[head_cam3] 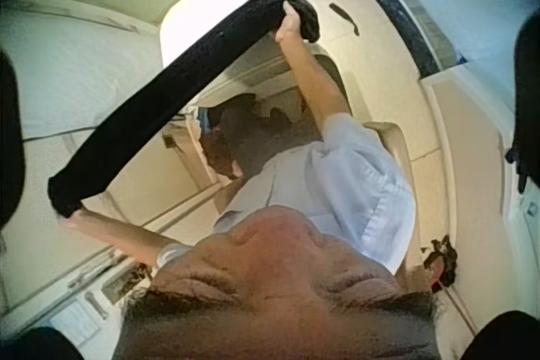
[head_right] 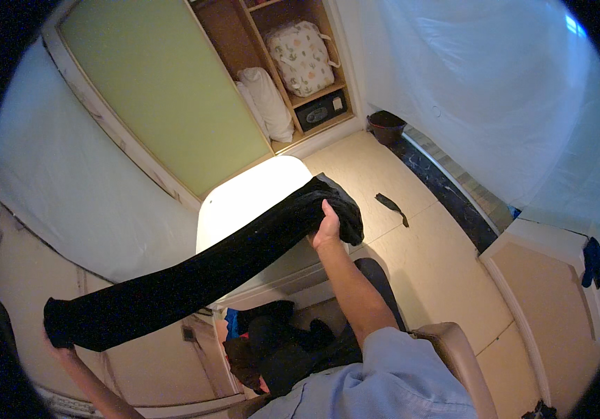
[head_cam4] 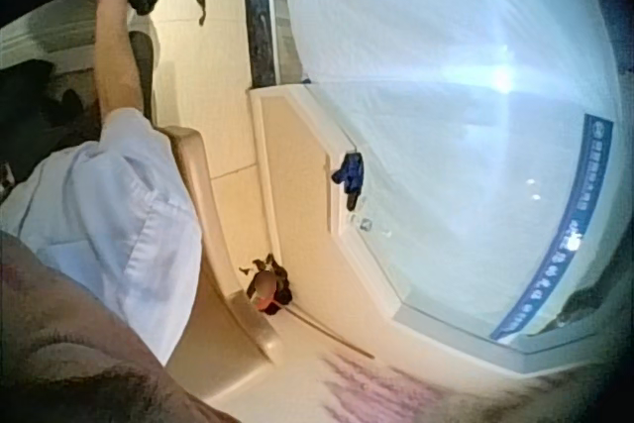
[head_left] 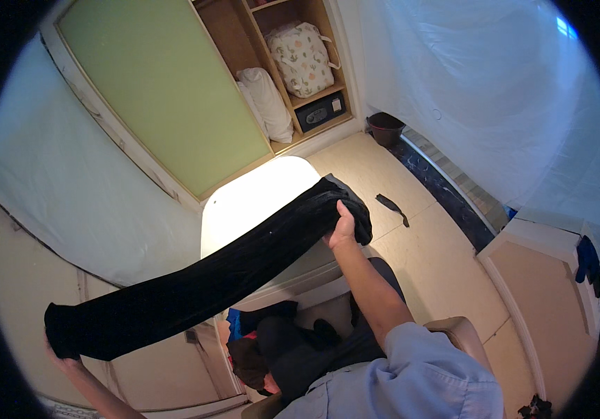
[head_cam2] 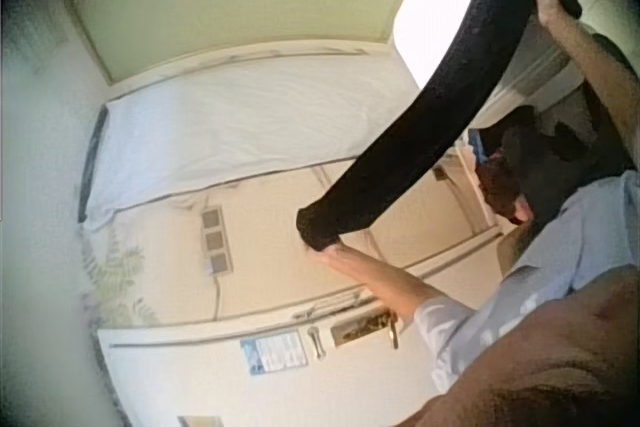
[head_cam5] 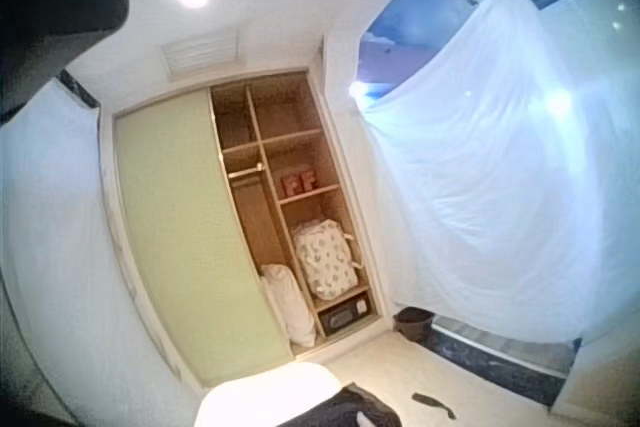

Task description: The person places a patterned bag into a wooden shelf and then sits on a chair to fold a pair of black trousers. The person aligns the legs and folds the garment into a compact shape.

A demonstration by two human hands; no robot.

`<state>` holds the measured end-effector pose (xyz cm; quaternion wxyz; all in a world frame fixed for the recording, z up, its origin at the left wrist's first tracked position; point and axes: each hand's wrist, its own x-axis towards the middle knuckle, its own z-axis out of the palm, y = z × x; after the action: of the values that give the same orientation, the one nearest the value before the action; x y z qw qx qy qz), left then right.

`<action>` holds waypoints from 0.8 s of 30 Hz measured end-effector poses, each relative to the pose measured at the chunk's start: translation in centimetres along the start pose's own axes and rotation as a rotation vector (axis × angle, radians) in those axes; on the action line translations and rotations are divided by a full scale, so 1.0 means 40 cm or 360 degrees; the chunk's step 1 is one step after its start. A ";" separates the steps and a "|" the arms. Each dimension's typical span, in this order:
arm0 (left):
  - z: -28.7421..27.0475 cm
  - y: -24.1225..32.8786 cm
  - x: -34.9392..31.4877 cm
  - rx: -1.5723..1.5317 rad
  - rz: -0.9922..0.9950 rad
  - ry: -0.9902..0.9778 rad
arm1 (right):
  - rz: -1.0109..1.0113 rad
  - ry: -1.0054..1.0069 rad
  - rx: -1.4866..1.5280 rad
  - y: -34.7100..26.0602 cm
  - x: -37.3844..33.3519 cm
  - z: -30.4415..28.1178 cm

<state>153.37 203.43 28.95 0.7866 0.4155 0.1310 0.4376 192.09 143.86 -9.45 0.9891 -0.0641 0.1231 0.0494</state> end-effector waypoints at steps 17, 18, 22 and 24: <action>-0.246 0.166 0.101 0.0128 0.0147 -0.0596 | 0.0335 -0.0252 -0.0263 0.175 0.071 0.434; -0.167 0.133 0.085 0.0061 0.0188 -0.0438 | 0.0333 -0.0400 -0.0243 0.203 0.174 0.487; 0.166 -0.095 -0.049 0.0107 0.0342 -0.0385 | 0.0579 -0.0562 -0.0374 0.239 0.475 0.669; 0.332 -0.213 -0.186 0.0099 0.0240 -0.0257 | 0.0582 -0.0526 -0.0660 0.290 0.514 0.664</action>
<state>161.55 188.03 29.49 0.7461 0.4823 0.0490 0.4563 216.93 160.70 9.61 0.9363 -0.2322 -0.0425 0.2600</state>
